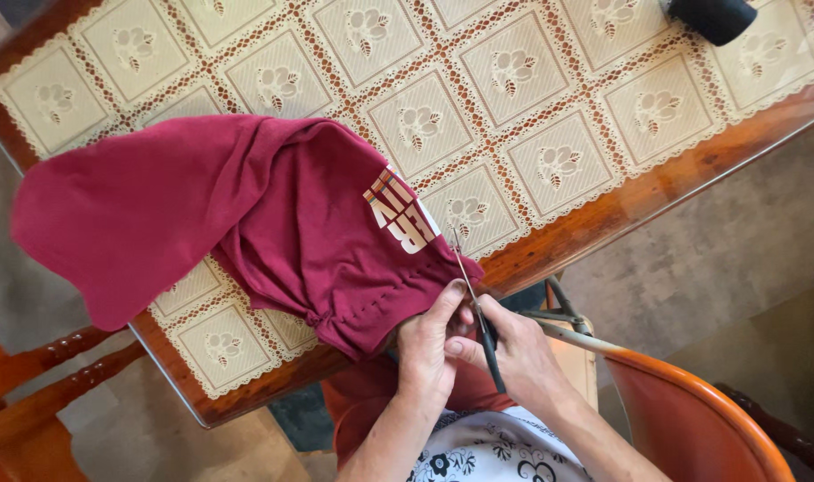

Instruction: The person uses scissors to cut the hem of a maroon sweatshirt laid on a table. They repeatedly trim small sections of the hem, occasionally pausing to adjust the fabric or place cut pieces into a nearby container.

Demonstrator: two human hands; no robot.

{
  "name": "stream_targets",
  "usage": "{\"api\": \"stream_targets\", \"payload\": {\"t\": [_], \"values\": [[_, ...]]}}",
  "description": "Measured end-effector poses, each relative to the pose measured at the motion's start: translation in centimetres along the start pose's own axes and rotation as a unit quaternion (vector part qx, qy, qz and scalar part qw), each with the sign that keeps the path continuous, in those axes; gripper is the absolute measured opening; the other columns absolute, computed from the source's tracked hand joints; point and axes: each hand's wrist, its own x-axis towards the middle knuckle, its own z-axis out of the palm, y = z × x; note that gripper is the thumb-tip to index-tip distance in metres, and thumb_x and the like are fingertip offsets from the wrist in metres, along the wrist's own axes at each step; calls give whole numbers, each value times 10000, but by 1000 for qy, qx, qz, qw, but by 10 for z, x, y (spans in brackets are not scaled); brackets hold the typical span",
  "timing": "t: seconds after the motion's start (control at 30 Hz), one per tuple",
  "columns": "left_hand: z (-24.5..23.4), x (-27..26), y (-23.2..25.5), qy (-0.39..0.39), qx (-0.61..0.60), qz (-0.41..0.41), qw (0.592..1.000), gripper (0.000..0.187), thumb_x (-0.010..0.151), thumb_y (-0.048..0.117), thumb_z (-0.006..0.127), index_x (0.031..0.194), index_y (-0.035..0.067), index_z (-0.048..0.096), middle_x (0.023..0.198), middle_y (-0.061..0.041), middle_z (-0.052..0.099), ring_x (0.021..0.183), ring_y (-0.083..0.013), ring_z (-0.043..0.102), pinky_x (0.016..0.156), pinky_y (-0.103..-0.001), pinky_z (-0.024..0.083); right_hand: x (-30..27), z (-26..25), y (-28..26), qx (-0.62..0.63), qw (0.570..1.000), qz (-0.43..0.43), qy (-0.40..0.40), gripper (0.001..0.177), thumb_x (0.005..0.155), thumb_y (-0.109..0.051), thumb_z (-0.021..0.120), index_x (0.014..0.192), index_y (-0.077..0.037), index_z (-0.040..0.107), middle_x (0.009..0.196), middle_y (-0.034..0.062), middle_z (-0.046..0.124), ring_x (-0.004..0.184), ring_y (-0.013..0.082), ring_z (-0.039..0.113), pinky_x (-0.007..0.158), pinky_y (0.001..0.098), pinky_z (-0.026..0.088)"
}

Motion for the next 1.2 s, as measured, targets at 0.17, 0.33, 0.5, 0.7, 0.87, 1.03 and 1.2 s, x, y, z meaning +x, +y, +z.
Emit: {"api": "stream_targets", "payload": {"t": [0.17,0.33,0.5,0.7,0.87,1.03,1.2], "values": [[-2,0,4,6,33,-17,999,166,872,165,790,794,28,738,674,-40,662,570,-109,568,532,-235,441,1,-9,-2,2,999,-7,-47,581,756,-562,784,977,-62,587,686,115,535,632,234,492,618,366,479],[-2,-1,6,11,32,-30,999,185,858,187,791,785,29,730,670,-45,667,548,-110,544,497,-235,411,1,-12,-6,25,996,-58,-60,613,781,-592,752,1015,-54,576,750,94,590,666,224,542,639,360,487],[0,-1,7,4,10,-40,999,163,855,157,797,795,19,736,688,-54,673,564,-111,547,517,-234,429,1,-11,-5,6,998,-12,-55,608,768,-594,749,1004,-58,586,707,93,569,638,243,511,628,367,478],[3,-4,7,7,-17,-27,999,142,843,134,807,793,20,739,684,-43,660,569,-111,548,526,-237,436,2,-7,-6,-10,999,0,-38,590,752,-568,769,1010,-63,605,690,114,536,629,249,501,618,375,470],[5,-1,4,8,-11,-16,1000,142,856,134,798,785,33,729,684,-37,654,581,-110,561,536,-234,442,2,-5,2,-37,999,-6,-19,550,758,-538,780,1014,-78,622,650,116,499,601,240,492,607,372,462],[5,-1,4,2,-19,-20,1000,139,861,138,787,786,40,725,680,-32,646,581,-105,551,527,-229,430,2,-2,11,-7,999,-34,-11,492,791,-504,779,1019,-88,646,611,98,501,561,223,489,578,351,467],[2,1,5,-15,-30,-41,999,130,861,148,774,811,35,731,695,-37,653,600,-112,569,525,-230,426,3,-3,8,-19,999,-47,5,504,773,-527,782,1005,-95,665,612,101,531,550,243,520,582,361,474]]}}
